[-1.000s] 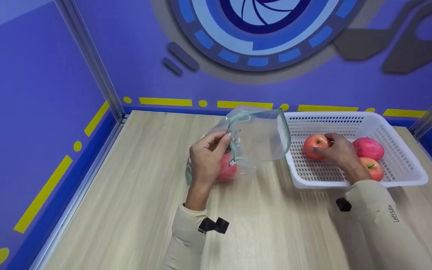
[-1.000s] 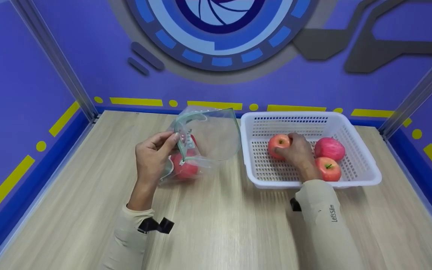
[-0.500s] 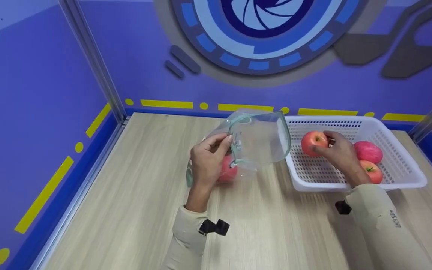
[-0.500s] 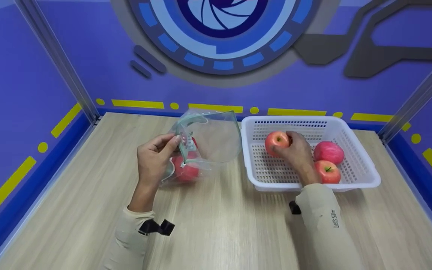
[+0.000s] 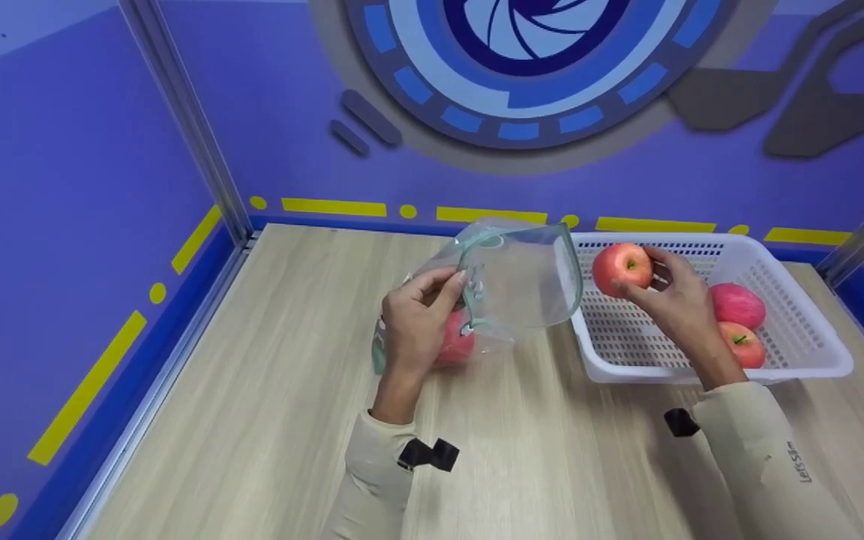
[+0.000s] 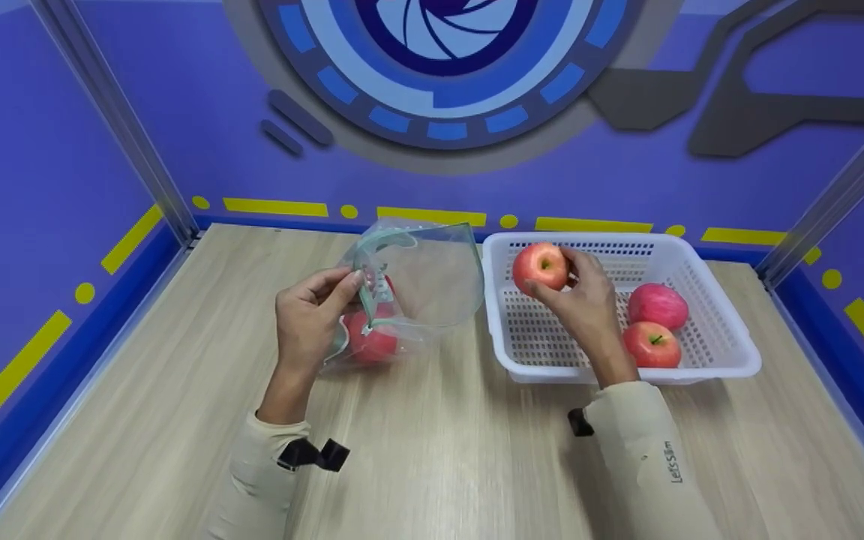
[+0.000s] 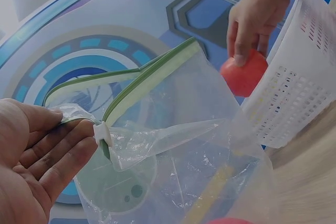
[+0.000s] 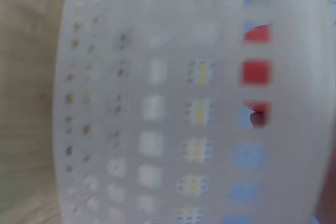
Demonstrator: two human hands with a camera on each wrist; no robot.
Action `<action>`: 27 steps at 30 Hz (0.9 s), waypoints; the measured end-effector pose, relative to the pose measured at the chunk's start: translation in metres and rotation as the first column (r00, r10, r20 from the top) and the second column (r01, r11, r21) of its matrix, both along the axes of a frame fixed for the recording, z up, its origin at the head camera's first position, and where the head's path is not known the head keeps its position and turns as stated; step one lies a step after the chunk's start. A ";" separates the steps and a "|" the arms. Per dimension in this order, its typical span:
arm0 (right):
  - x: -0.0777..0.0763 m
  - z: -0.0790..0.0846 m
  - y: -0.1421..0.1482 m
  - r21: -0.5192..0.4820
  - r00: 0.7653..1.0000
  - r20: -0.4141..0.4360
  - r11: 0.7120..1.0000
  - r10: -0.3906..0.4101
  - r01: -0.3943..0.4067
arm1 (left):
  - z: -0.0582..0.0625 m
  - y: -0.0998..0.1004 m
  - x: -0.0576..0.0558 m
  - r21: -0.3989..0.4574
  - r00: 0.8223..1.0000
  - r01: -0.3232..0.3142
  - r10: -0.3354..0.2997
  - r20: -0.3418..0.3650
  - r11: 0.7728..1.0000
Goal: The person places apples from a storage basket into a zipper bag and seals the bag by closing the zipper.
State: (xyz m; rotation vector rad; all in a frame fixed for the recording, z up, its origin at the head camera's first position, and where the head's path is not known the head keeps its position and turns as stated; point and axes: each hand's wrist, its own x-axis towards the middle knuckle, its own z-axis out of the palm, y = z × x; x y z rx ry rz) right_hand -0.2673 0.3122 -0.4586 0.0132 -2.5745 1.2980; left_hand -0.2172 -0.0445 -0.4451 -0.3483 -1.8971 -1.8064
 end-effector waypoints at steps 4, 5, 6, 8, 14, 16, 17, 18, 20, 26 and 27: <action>0.008 0.012 -0.010 -0.037 0.996 -0.081 0.999 0.029 -0.032 | -0.001 0.001 -0.001 -0.003 1.000 -0.006 0.006 -0.007 1.000; 0.011 0.015 -0.013 -0.053 0.994 -0.105 0.998 0.037 -0.042 | -0.001 0.001 -0.001 -0.004 1.000 -0.009 0.009 -0.007 1.000; 0.013 0.019 -0.016 -0.068 0.991 -0.127 0.996 0.046 -0.055 | -0.001 0.001 -0.001 -0.007 1.000 -0.013 0.013 -0.006 1.000; 0.018 0.025 -0.022 -0.097 0.981 -0.182 0.992 0.065 -0.084 | -0.001 0.001 -0.001 -0.010 1.000 -0.016 0.016 -0.007 1.000; 0.034 0.048 -0.041 -0.189 0.939 -0.322 0.964 0.120 -0.188 | -0.002 0.001 -0.001 -0.009 1.000 -0.012 0.012 -0.004 1.000; 0.039 0.054 -0.046 -0.194 0.926 -0.352 0.957 0.136 -0.214 | -0.002 0.001 -0.001 -0.010 1.000 -0.013 0.013 -0.001 1.000; 0.041 0.057 -0.049 -0.192 0.922 -0.362 0.956 0.141 -0.222 | -0.002 0.001 -0.001 -0.009 1.000 -0.011 0.011 0.001 1.000; 0.043 0.059 -0.051 -0.189 0.918 -0.368 0.955 0.146 -0.228 | -0.002 0.001 0.000 -0.010 1.000 -0.010 0.010 0.004 1.000; 0.047 0.062 -0.055 -0.187 0.913 -0.378 0.953 0.154 -0.238 | -0.002 0.002 0.000 -0.013 1.000 -0.010 0.010 0.005 1.000; 0.052 0.063 -0.067 -0.186 0.907 -0.377 0.944 0.187 -0.272 | -0.001 0.002 0.001 -0.025 1.000 -0.014 0.014 0.002 1.000; 0.052 0.062 -0.069 -0.182 0.906 -0.377 0.943 0.194 -0.278 | 0.000 0.002 0.001 -0.024 1.000 -0.013 0.013 0.001 1.000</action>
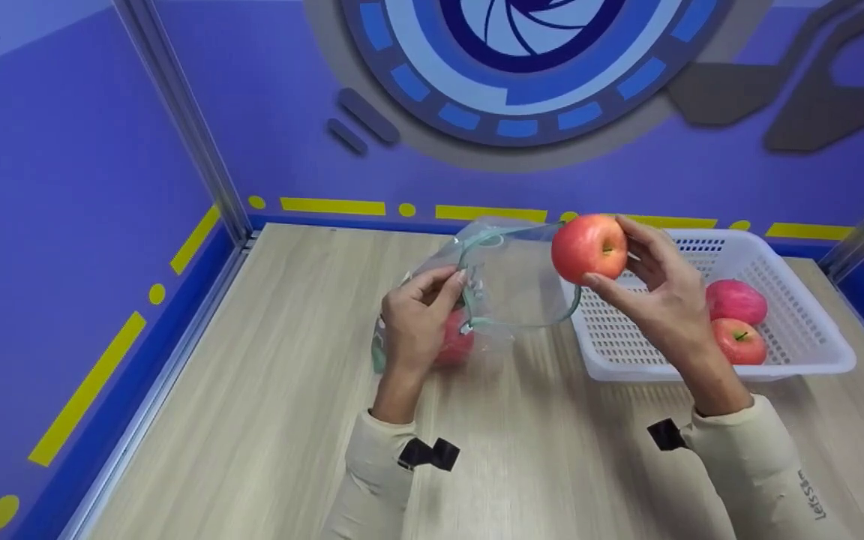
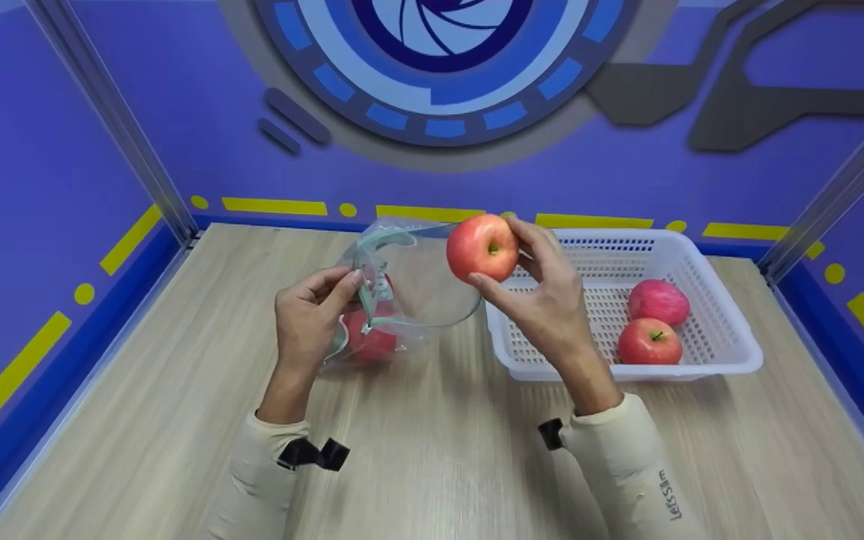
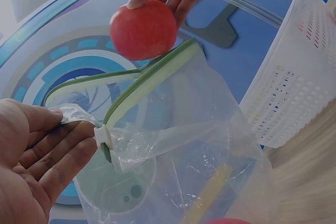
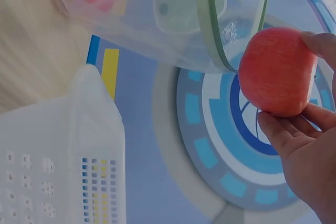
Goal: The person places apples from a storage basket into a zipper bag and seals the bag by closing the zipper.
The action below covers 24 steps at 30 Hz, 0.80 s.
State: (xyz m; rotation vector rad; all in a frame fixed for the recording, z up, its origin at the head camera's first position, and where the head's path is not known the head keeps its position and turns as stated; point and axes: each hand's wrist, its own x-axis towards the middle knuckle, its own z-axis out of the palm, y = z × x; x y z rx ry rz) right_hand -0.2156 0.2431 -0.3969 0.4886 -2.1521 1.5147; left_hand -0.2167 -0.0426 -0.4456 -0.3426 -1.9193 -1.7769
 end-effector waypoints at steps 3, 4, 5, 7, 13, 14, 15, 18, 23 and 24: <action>-0.001 -0.005 -0.005 0.011 1.000 -0.009 1.000 0.019 -0.019 | 0.000 0.001 0.000 0.001 1.000 0.005 -0.005 -0.007 1.000; -0.002 -0.006 -0.007 0.017 1.000 -0.015 1.000 0.024 -0.024 | 0.000 0.002 0.000 0.002 1.000 0.007 -0.007 -0.012 1.000; -0.002 -0.008 -0.009 0.026 0.999 -0.023 0.999 0.028 -0.027 | -0.001 0.003 0.000 0.002 1.000 0.009 -0.009 -0.015 1.000; -0.002 -0.012 -0.012 0.053 0.999 -0.040 0.998 0.032 -0.030 | 0.000 0.004 0.000 0.003 1.000 0.011 -0.011 -0.024 1.000; -0.004 -0.022 -0.020 0.152 0.997 -0.079 0.988 0.023 -0.010 | 0.001 0.005 0.001 0.017 0.999 0.017 -0.016 -0.029 1.000; -0.004 -0.023 -0.021 0.164 0.996 -0.085 0.986 0.023 -0.009 | 0.001 0.005 0.002 0.022 0.999 0.019 -0.018 -0.027 1.000; -0.006 -0.025 -0.022 0.174 0.996 -0.091 0.985 0.025 -0.008 | 0.001 0.005 0.002 0.026 0.999 0.021 -0.020 -0.027 0.999; -0.009 -0.032 -0.024 0.209 0.994 -0.105 0.978 0.025 -0.002 | 0.002 0.006 0.003 0.038 0.999 0.030 -0.029 -0.026 0.999; -0.014 -0.041 -0.026 0.287 0.992 -0.128 0.957 -0.013 0.050 | 0.003 0.008 0.003 0.056 0.999 0.047 -0.046 -0.026 0.997; -0.014 -0.042 -0.026 0.299 0.991 -0.131 0.952 -0.023 0.061 | 0.003 0.008 0.004 0.058 0.999 0.049 -0.047 -0.027 0.997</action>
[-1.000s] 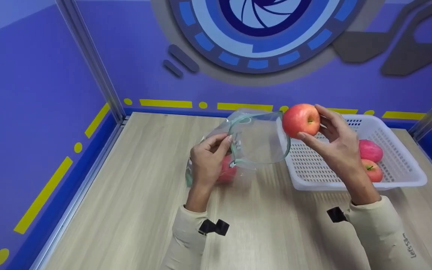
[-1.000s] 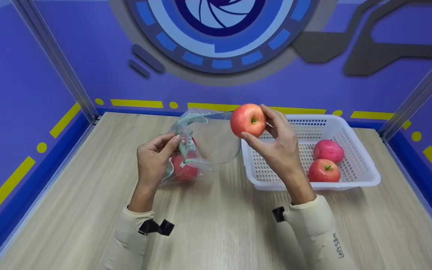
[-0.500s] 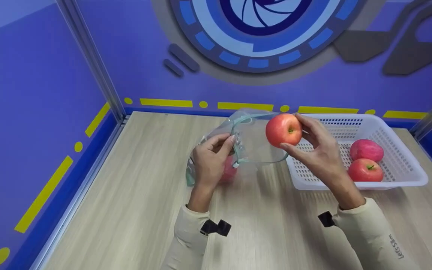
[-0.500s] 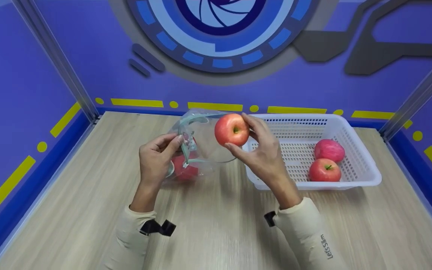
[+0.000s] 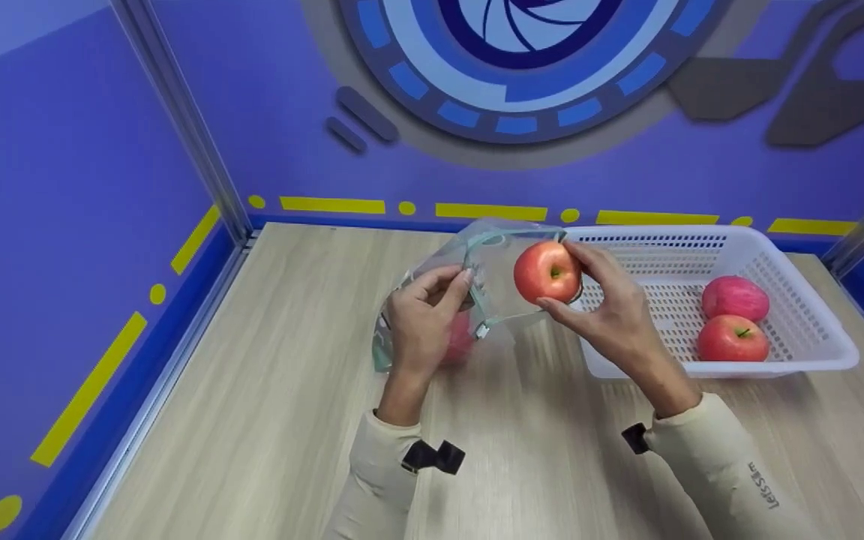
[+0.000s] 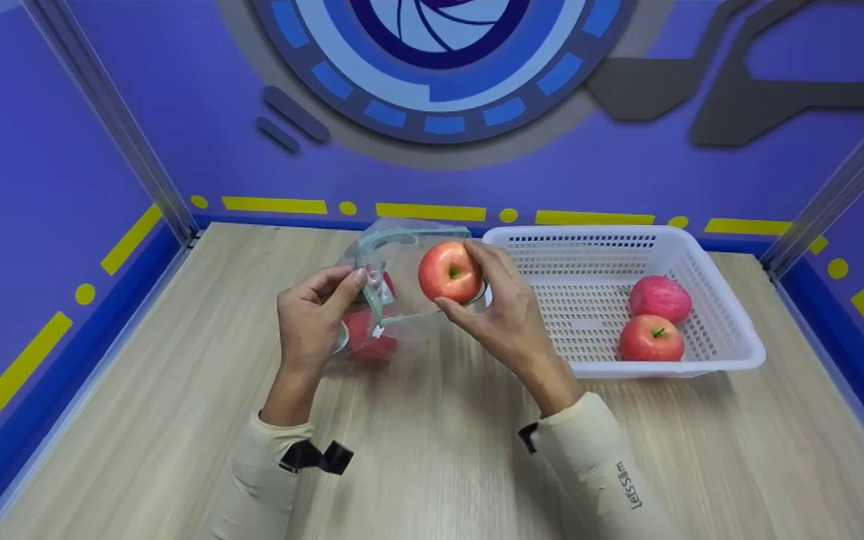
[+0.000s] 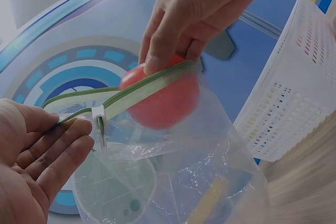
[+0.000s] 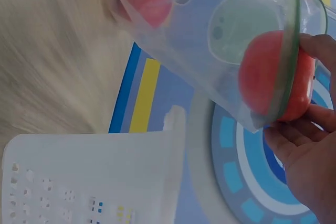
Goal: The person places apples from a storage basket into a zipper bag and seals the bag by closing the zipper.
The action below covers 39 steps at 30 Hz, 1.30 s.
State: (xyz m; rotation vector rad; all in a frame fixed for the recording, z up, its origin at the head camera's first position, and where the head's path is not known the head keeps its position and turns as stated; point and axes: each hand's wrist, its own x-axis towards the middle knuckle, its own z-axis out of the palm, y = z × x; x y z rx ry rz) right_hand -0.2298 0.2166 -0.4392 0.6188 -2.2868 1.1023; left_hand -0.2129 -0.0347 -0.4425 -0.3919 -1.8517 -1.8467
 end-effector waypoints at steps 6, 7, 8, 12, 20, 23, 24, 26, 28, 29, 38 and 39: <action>-0.004 -0.008 -0.003 0.031 0.999 -0.002 0.999 -0.033 0.033 | 0.000 -0.001 0.001 0.023 1.000 0.005 -0.005 -0.002 1.000; -0.005 -0.009 -0.003 0.039 0.999 -0.002 0.999 -0.038 0.038 | 0.000 0.000 0.001 0.030 1.000 0.009 -0.009 -0.001 1.000; -0.006 -0.010 -0.004 0.044 0.999 -0.004 0.998 -0.039 0.039 | 0.000 0.000 0.000 0.039 1.000 0.015 -0.015 -0.001 0.999; -0.008 -0.013 -0.004 0.062 0.998 -0.036 0.997 -0.051 0.053 | 0.002 0.002 0.000 0.082 0.999 0.044 -0.045 0.003 0.996; -0.012 -0.022 0.002 0.140 0.994 -0.061 0.986 -0.086 0.094 | 0.004 -0.001 0.001 0.130 0.998 0.057 -0.057 -0.006 0.990; -0.010 -0.023 0.005 0.097 0.995 0.010 0.990 -0.099 0.098 | 0.004 -0.005 0.001 0.128 1.000 0.028 -0.028 -0.004 0.991; -0.009 -0.023 0.006 0.077 0.994 0.030 0.992 -0.105 0.102 | 0.005 -0.007 0.000 0.126 1.000 0.019 -0.019 -0.001 0.992; -0.008 -0.021 0.009 0.039 0.992 0.055 0.993 -0.118 0.116 | 0.005 -0.009 0.000 0.124 1.000 0.005 -0.006 0.005 0.992; -0.008 -0.018 0.011 0.016 0.990 0.059 0.992 -0.126 0.125 | 0.006 -0.011 -0.001 0.126 1.000 0.001 -0.001 0.004 0.992; -0.008 -0.016 0.012 0.011 0.989 0.060 0.991 -0.132 0.131 | 0.006 -0.012 -0.001 0.126 1.000 0.000 0.000 0.003 0.992; -0.002 -0.012 0.017 0.043 0.978 0.154 0.989 -0.145 0.139 | 0.006 -0.014 -0.003 0.126 1.000 -0.011 0.009 0.013 0.992; -0.001 -0.012 0.017 0.044 0.975 0.173 0.990 -0.139 0.133 | 0.006 -0.015 -0.004 0.124 1.000 -0.014 0.012 0.018 0.992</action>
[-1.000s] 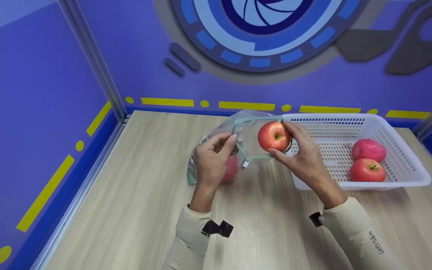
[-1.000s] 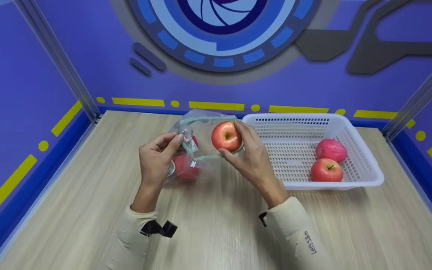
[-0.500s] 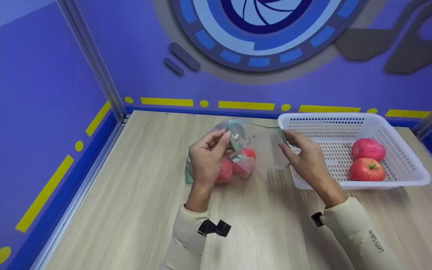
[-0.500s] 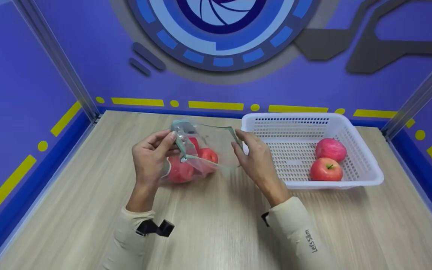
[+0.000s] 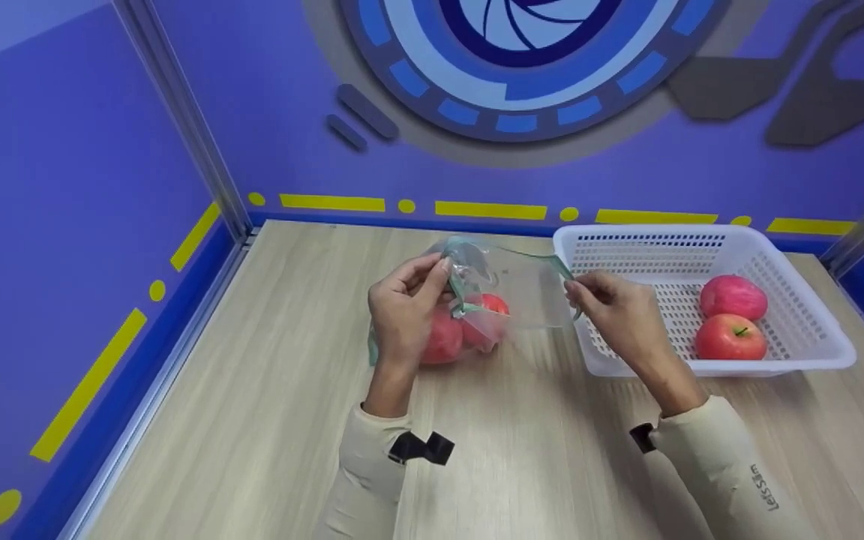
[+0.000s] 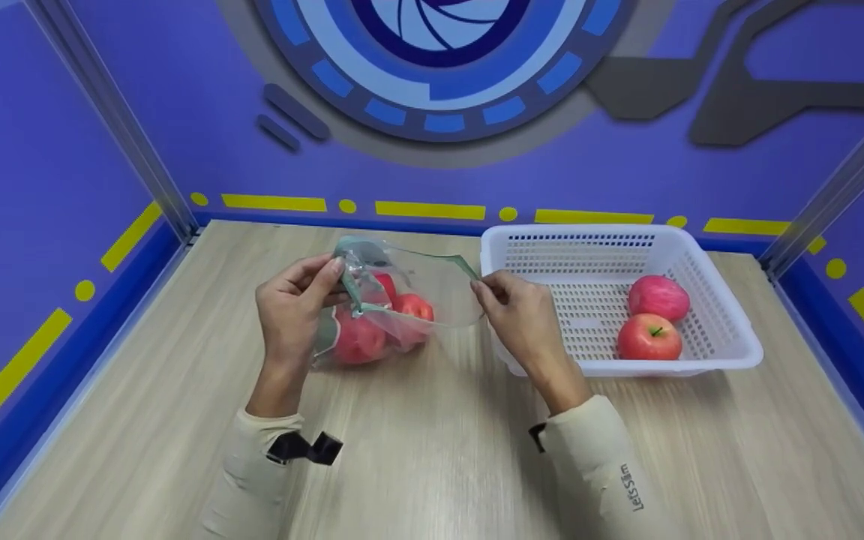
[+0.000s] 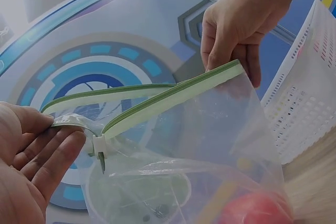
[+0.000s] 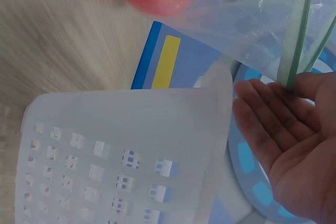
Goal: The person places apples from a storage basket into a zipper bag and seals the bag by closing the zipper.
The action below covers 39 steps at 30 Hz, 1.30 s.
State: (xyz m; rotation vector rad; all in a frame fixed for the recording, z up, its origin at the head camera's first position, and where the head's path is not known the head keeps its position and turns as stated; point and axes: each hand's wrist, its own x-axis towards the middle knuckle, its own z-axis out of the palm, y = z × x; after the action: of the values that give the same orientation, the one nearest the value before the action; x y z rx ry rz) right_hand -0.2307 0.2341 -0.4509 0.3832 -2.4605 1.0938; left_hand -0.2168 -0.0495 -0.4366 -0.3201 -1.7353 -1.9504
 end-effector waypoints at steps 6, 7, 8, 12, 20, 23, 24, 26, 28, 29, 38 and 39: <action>0.001 0.009 0.007 0.001 0.995 0.098 1.000 0.015 -0.015 | 0.000 0.001 -0.002 -0.005 1.000 -0.003 0.003 0.015 1.000; 0.000 0.012 0.007 0.008 0.994 0.104 1.000 0.016 -0.017 | 0.000 0.001 -0.003 -0.009 1.000 -0.005 0.005 0.016 1.000; -0.002 0.015 0.007 0.018 0.995 0.103 1.000 0.015 -0.017 | 0.002 0.000 -0.004 -0.014 1.000 -0.007 0.007 0.019 1.000; -0.015 0.036 0.004 0.053 0.998 0.060 0.998 0.017 -0.020 | 0.022 -0.008 -0.014 -0.064 0.999 -0.032 0.033 0.023 0.997; -0.044 0.083 -0.013 0.059 0.984 -0.172 0.997 -0.037 0.048 | 0.084 -0.027 -0.044 -0.068 0.997 -0.080 0.079 -0.014 0.994; -0.049 0.092 -0.020 0.039 0.966 -0.258 0.998 -0.036 0.047 | 0.097 -0.034 -0.047 -0.003 0.993 -0.109 0.109 -0.034 0.994; -0.050 0.094 -0.022 0.032 0.958 -0.286 0.998 -0.037 0.048 | 0.099 -0.036 -0.047 0.012 0.992 -0.119 0.120 -0.045 0.993; -0.049 0.096 -0.025 0.033 0.944 -0.327 0.998 -0.033 0.046 | 0.101 -0.038 -0.046 0.026 0.989 -0.131 0.133 -0.063 0.991; -0.048 0.095 -0.025 0.036 0.939 -0.342 0.998 -0.032 0.047 | 0.100 -0.038 -0.045 0.024 0.988 -0.134 0.135 -0.072 0.991; -0.047 0.094 -0.024 0.036 0.941 -0.338 0.998 -0.032 0.046 | 0.098 -0.037 -0.044 0.017 0.988 -0.133 0.134 -0.071 0.991; -0.040 0.070 -0.007 0.091 0.977 -0.212 0.996 0.002 0.018 | 0.069 -0.016 -0.026 -0.076 0.999 -0.030 0.032 0.031 0.997; -0.040 0.067 -0.005 0.094 0.979 -0.203 0.996 0.006 0.014 | 0.065 -0.014 -0.023 -0.085 0.999 -0.016 0.019 0.040 0.996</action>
State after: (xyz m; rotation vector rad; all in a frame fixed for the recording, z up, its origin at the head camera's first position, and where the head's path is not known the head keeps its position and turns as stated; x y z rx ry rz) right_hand -0.2702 0.2287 -0.3840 0.4936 -2.3352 0.8908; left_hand -0.2402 -0.0634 -0.3715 -0.2956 -1.8444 -1.8863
